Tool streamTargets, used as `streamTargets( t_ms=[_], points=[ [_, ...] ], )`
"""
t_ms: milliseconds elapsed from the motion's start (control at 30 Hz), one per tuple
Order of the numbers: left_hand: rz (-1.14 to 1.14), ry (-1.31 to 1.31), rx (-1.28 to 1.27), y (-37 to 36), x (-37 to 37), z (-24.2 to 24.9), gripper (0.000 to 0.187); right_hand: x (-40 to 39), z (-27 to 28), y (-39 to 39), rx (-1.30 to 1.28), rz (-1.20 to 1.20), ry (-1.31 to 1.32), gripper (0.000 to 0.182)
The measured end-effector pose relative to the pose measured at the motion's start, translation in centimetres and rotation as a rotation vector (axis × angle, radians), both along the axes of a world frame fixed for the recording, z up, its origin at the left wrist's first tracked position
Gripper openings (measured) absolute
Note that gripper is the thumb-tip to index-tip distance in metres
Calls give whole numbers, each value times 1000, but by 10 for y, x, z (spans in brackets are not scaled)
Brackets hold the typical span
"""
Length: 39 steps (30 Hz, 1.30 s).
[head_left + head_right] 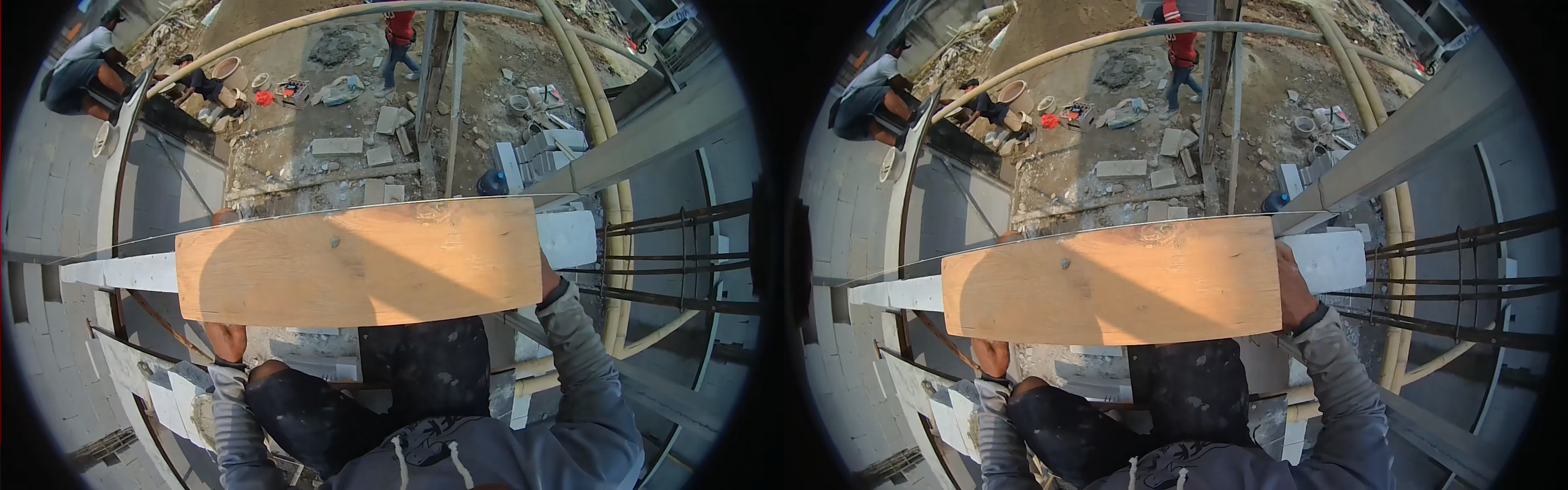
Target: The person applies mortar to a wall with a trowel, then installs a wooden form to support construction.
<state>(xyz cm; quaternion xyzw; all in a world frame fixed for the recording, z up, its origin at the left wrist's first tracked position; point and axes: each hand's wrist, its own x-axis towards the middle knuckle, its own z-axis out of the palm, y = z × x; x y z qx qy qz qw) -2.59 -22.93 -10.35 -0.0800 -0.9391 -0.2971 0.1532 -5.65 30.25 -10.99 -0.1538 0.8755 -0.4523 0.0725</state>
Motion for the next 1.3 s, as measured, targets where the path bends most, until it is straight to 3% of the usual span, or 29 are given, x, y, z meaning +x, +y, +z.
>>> streamTargets(
  t_ms=[267, 400, 467, 567, 667, 700, 833, 967, 1067, 1167, 1300],
  points=[
    [18, 43, -74, -23, 3, -19, 32, 0, 1, -3, -121, -3, -72, 61],
    [24, 119, -85, -19, 1, -21, 27, 1, 1, -2, -61, -31, 13, 65],
    [27, 67, -100, -22, 1, -21, 26, -2, 4, 0, 266, 75, 196, 69],
    [57, 7, -96, -17, 0, -16, 25, -2, 1, 0, 310, 75, 248, 72],
    [111, -125, -72, -6, 1, -1, 26, -1, 2, 0, 190, 60, 170, 76],
    [149, -211, -56, -4, 4, 3, 29, 1, -7, 2, -11, 6, 26, 80],
    [146, -141, -138, -4, -2, -1, 27, -1, -6, 5, 81, 61, 118, 79],
    [145, -122, -42, 18, -4, 14, 25, 1, 0, 0, 234, 111, 216, 79],
    [50, -22, -114, 15, -4, 14, 26, 0, -8, 0, 76, 95, 57, 82],
    [230, -181, -64, 25, -2, 21, 28, 1, 3, -4, 146, 106, -31, 82],
    [218, -157, -45, 24, -3, 17, 33, 5, -20, 16, 237, 56, -92, 78]
  ],
)
